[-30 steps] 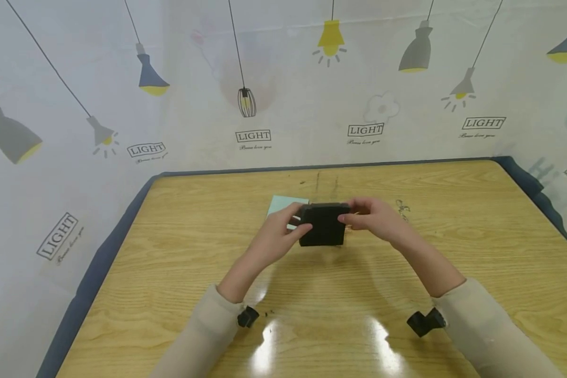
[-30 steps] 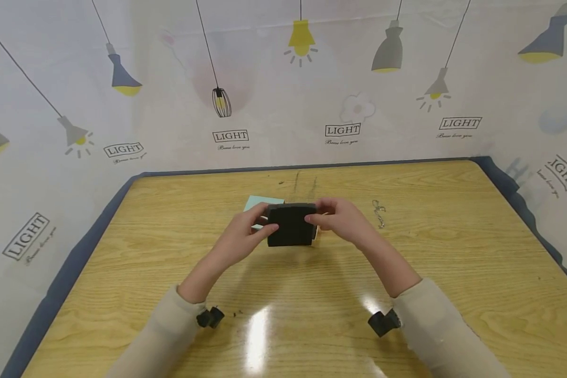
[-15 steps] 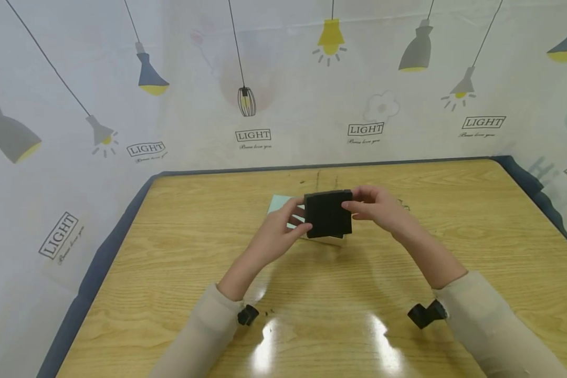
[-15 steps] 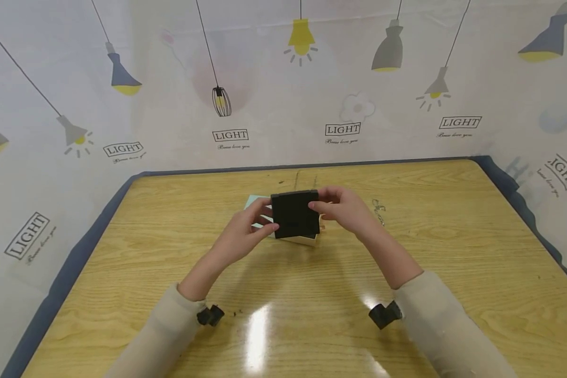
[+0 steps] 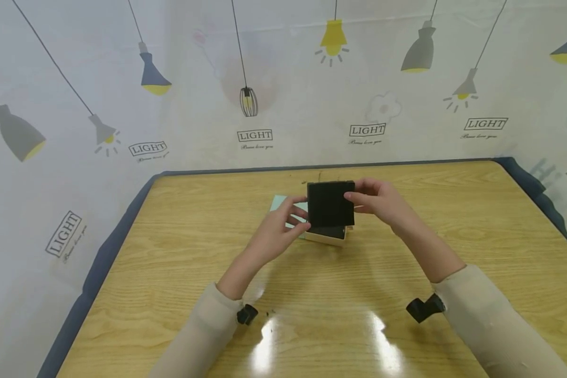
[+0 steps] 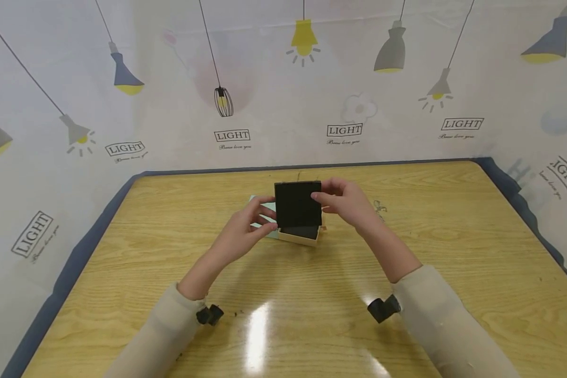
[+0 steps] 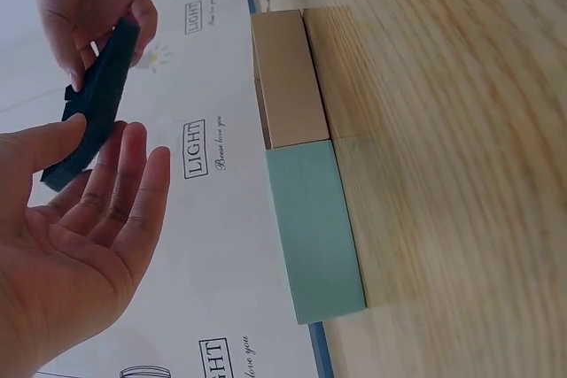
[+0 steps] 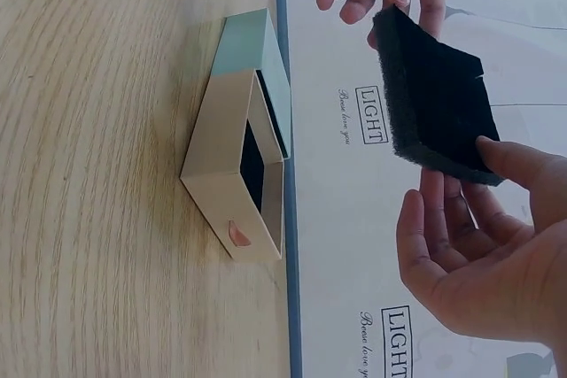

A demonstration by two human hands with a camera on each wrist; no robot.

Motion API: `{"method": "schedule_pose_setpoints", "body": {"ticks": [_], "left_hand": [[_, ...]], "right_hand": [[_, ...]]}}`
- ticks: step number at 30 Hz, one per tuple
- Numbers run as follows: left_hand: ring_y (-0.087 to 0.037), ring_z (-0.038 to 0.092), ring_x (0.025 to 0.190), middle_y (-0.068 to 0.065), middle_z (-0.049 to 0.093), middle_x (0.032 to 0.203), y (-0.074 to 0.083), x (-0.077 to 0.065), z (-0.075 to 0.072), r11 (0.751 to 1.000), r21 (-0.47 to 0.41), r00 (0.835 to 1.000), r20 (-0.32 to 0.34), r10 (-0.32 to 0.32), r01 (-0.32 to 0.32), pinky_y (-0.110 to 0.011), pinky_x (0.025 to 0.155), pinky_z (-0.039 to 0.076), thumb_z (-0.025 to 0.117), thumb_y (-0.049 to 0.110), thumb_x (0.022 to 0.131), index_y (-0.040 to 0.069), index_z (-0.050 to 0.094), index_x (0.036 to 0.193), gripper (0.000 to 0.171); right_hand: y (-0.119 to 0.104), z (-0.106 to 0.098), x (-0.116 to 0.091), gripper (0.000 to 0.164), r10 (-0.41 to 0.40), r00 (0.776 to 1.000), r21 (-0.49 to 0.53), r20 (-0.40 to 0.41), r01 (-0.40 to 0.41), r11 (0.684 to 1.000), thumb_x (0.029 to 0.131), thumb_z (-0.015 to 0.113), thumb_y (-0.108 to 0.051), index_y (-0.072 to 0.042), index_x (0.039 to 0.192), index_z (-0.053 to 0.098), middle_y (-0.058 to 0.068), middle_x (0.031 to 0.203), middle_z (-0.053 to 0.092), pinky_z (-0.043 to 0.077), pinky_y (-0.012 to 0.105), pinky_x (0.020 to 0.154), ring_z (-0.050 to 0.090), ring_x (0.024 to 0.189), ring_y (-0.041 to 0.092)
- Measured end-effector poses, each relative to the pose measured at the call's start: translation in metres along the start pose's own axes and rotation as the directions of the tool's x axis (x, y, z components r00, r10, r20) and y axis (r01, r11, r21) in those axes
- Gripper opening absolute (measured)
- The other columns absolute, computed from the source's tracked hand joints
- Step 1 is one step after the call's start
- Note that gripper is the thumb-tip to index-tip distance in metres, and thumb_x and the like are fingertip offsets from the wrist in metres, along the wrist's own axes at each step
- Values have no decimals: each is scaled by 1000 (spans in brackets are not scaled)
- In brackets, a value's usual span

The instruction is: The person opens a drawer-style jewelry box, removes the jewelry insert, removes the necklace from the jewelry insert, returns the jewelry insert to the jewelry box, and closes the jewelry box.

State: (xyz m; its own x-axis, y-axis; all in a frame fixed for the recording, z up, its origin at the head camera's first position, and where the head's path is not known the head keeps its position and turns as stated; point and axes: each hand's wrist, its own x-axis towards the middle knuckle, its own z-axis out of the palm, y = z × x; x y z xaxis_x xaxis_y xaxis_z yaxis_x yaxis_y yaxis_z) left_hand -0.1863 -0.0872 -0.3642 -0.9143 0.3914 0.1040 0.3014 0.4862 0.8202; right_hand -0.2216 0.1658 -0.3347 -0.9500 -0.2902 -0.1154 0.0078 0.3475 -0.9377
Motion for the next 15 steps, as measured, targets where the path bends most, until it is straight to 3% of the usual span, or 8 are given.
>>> {"method": "schedule_pose_setpoints", "body": {"ticks": [8,15], "left_hand": [[-21,70,103,-6,70,118,-4,0,-1,1000,-2,1000,-2,4,-4,-36,86,61,61,16,100,15,45,144,47],[-22,70,104,-6,70,116,-4,1,-3,999,46,1000,-23,-13,14,-35,89,60,62,14,99,11,53,137,40]], "right_hand": [[2,0,2,24,18,998,66,-54,-15,998,99,61,-21,-3,113,53,-14,97,60,60,26,91,64,88,-2],[5,0,3,24,35,997,99,-74,-27,995,99,62,-26,-6,111,53,-10,102,58,60,25,89,62,95,1]]}}
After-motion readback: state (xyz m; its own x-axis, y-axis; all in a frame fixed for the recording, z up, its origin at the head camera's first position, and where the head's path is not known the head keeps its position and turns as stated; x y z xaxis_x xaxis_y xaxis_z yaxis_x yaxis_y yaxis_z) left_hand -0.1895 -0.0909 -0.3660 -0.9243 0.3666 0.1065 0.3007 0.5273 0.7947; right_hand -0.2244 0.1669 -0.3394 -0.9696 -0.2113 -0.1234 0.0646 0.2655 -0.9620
